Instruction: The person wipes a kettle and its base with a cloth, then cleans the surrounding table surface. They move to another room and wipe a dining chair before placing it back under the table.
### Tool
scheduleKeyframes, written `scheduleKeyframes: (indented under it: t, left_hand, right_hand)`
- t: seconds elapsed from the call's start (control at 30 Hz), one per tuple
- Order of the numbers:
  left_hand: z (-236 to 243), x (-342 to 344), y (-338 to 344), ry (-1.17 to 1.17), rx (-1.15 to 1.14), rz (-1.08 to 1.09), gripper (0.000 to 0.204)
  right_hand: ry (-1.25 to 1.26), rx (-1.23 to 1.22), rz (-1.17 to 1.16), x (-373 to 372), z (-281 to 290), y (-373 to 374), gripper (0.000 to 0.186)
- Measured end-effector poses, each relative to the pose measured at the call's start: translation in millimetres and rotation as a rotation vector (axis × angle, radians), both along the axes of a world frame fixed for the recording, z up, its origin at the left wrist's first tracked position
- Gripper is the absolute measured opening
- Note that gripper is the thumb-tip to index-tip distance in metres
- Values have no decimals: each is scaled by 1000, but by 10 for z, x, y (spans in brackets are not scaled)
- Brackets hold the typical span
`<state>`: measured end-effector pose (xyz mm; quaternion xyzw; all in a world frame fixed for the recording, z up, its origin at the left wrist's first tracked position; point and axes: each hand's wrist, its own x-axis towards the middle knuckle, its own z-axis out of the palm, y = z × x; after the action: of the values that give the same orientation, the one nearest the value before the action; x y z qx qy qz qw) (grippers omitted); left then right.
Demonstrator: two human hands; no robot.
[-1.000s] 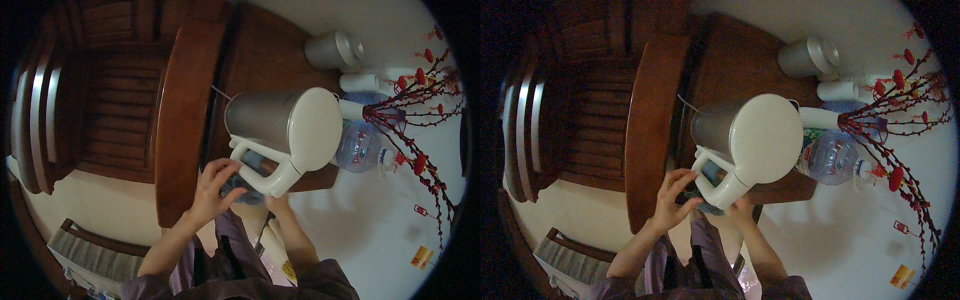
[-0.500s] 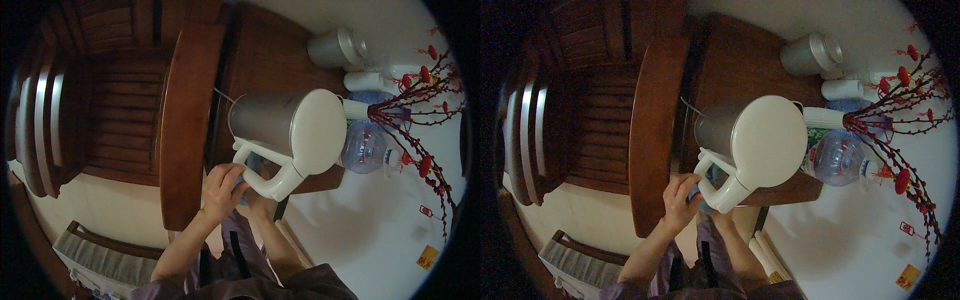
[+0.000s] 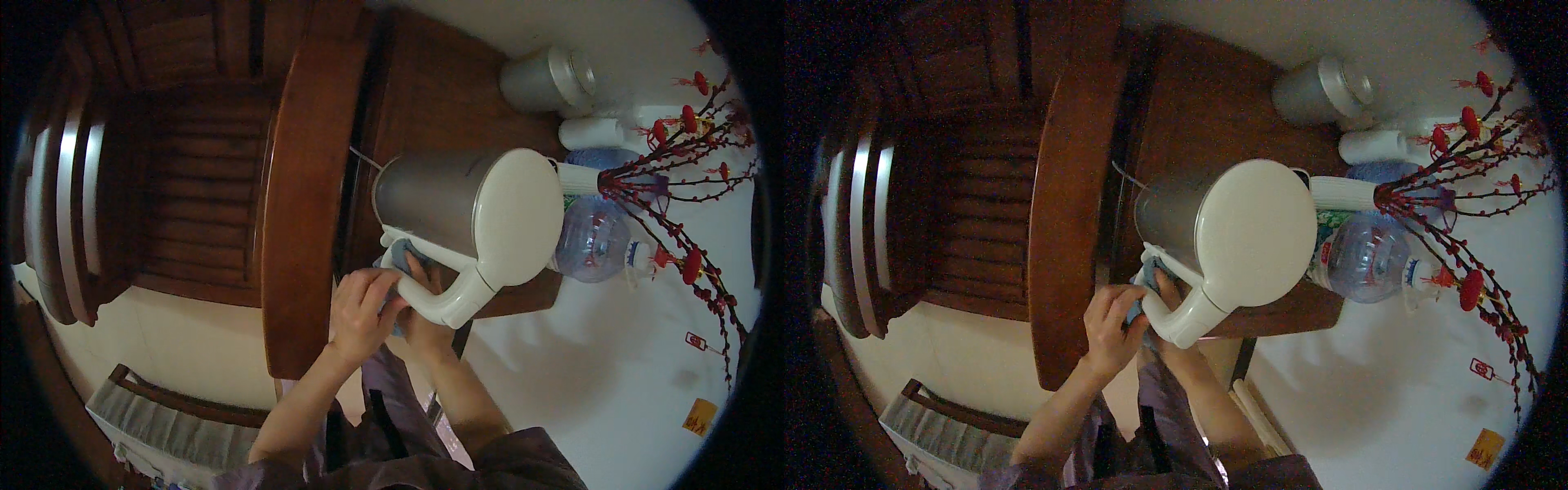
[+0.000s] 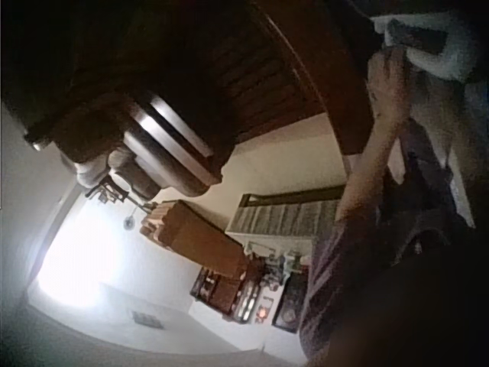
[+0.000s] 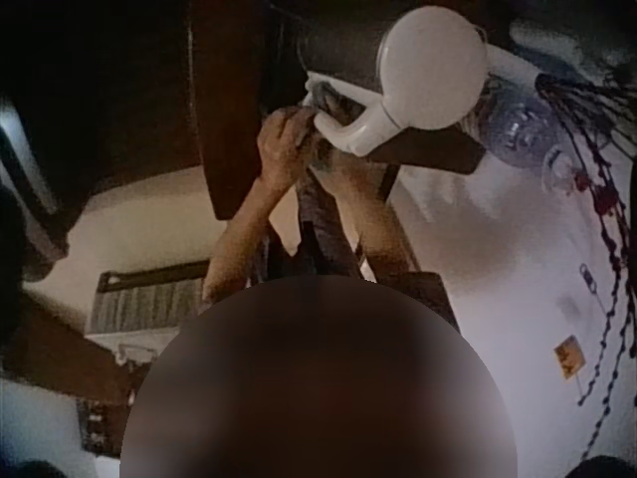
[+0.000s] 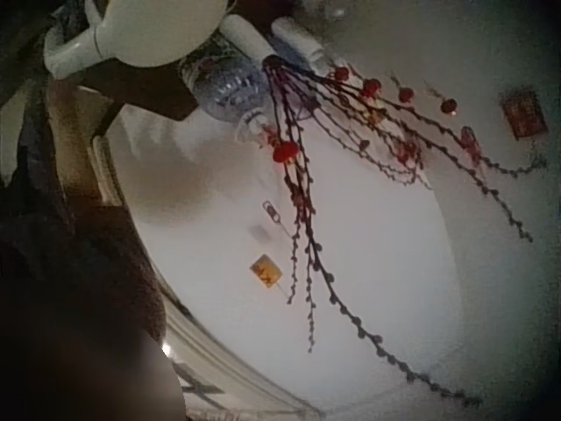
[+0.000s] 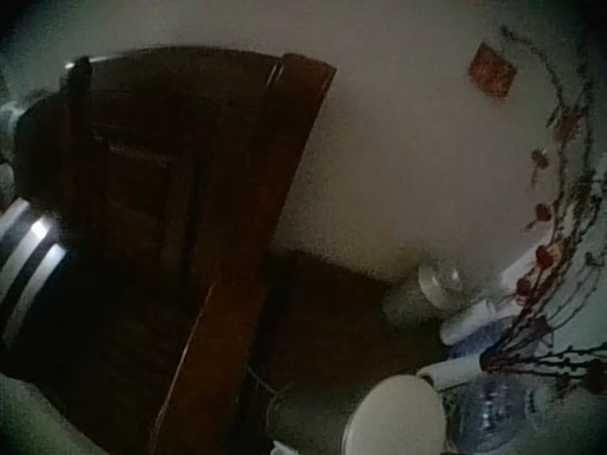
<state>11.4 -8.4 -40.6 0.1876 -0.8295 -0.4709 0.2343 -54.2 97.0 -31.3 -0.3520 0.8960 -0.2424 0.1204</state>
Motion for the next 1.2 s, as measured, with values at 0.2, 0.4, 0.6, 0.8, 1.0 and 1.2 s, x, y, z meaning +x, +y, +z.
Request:
scheduleKeyframes:
  t: [0.2,0.4,0.6,0.8,1.0,1.2]
  left_hand:
    - [18,-3,10,27,28,27,41]
    - [-1,-12,35,40,57,46,41]
    - [7,-17,36,43,73,41,41]
    - [5,-4,27,47,132,19,40]
    - [-208,235,261,-49,569,268,45]
    - [-332,509,466,-274,1097,163,39]
  right_hand:
    - [-494,-375,-504,378,-264,86,44]
    - [-62,-371,-163,252,-135,264,44]
    - [-182,-202,-144,129,-193,56,49]
    - [-833,-472,-892,319,-199,15,43]
    - [-889,-592,-942,376,-51,378,46]
    - [-1017,-298,-398,394,416,389,47]
